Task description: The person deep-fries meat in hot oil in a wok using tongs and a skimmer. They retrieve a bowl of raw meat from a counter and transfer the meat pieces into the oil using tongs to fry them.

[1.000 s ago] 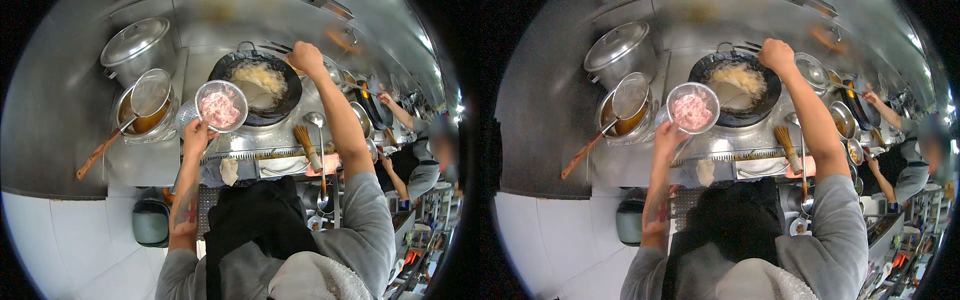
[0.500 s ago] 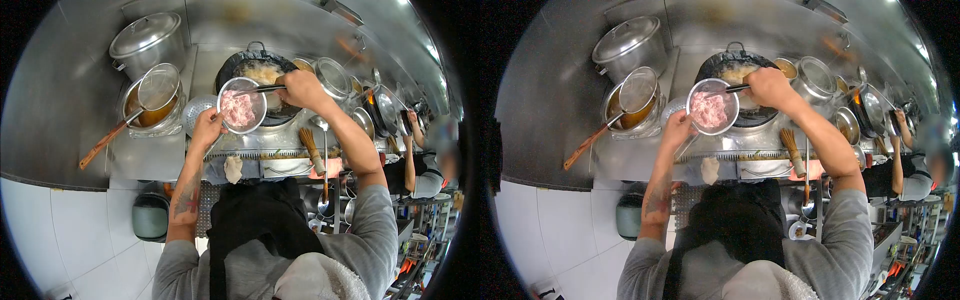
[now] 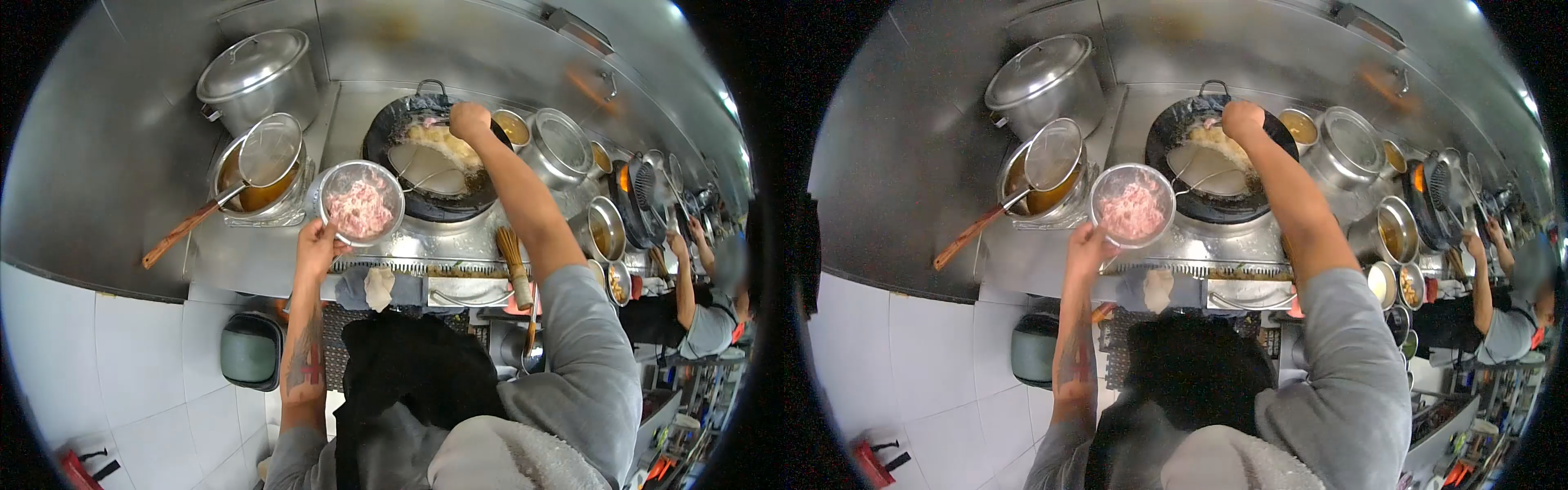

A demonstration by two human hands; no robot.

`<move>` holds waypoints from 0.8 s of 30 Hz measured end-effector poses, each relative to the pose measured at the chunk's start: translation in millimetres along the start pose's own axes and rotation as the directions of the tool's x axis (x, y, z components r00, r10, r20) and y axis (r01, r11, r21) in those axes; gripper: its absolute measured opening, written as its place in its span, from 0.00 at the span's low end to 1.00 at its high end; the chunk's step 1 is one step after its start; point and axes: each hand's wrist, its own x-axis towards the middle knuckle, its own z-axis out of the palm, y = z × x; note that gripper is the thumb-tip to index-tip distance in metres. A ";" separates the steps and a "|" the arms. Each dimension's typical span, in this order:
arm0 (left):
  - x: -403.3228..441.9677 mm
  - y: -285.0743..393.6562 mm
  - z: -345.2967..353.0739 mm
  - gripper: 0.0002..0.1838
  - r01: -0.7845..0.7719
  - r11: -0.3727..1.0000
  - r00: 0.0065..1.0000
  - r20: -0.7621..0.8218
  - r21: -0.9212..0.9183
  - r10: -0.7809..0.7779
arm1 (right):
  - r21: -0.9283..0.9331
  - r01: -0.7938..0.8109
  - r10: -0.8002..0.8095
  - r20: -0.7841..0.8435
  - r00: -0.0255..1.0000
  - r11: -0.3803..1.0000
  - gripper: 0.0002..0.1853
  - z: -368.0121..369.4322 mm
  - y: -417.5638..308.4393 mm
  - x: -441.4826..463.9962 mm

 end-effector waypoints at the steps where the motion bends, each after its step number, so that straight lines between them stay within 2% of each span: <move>1: -4.0 -0.4 -1.3 0.14 -0.031 0.999 0.999 -0.009 0.016 0.032 | 0.069 -0.040 0.039 0.005 0.999 0.997 0.11 7.2 -2.3 11.4; 4: -15.3 0.6 -3.3 0.15 -0.028 0.999 0.999 -0.039 -0.026 0.027 | 0.112 -0.031 0.033 -0.017 0.999 0.993 0.11 -2.3 -2.1 28.6; 5: -17.4 1.3 -1.7 0.15 -0.011 0.998 0.999 -0.052 -0.056 0.008 | 0.171 -0.093 0.083 0.065 0.994 0.981 0.11 -17.2 -1.0 27.5; 6: -18.1 -3.1 -1.4 0.15 0.001 0.998 0.999 -0.049 -0.059 -0.003 | 0.165 -0.096 0.084 0.076 0.994 0.982 0.11 -29.6 0.8 18.3; 8: -11.3 -8.5 0.3 0.15 -0.057 0.996 0.998 -0.041 -0.067 0.054 | 0.118 -0.037 0.044 -0.059 0.997 0.992 0.12 -60.4 2.7 -1.6; 11: 0.1 -16.6 11.8 0.13 -0.082 0.991 0.996 -0.042 -0.106 0.078 | 0.146 -0.034 0.043 -0.057 0.997 0.989 0.16 -117.4 1.9 -53.7; 12: 5.2 -17.9 15.8 0.13 -0.092 0.986 0.995 -0.044 -0.137 0.087 | 0.199 -0.012 0.026 -0.066 0.997 0.980 0.19 -124.2 5.5 -66.3; 13: 3.2 -10.0 18.2 0.12 -0.098 0.985 0.995 0.018 -0.144 0.102 | 0.245 0.015 0.003 -0.074 0.997 0.969 0.22 -135.0 4.8 -85.5; 15: 13.9 -12.5 24.8 0.11 -0.107 0.983 0.993 0.041 -0.150 0.114 | 0.347 0.087 -0.075 -0.047 0.996 0.934 0.23 -161.1 6.4 -131.8; 18: 21.1 0.3 37.6 0.10 -0.123 0.979 0.987 0.085 -0.164 0.139 | 0.301 0.144 -0.133 -0.055 0.990 0.943 0.22 -169.3 5.3 -183.1; 21: 29.6 1.6 50.5 0.10 -0.174 0.975 0.969 0.152 -0.137 0.194 | 0.274 0.039 -0.074 0.118 0.990 0.961 0.20 -169.5 3.3 -205.2; 24: 26.9 -2.2 67.5 0.11 -0.201 0.969 0.961 0.160 -0.144 0.224 | 0.310 0.086 -0.125 0.105 0.987 0.947 0.17 -135.7 30.1 -208.3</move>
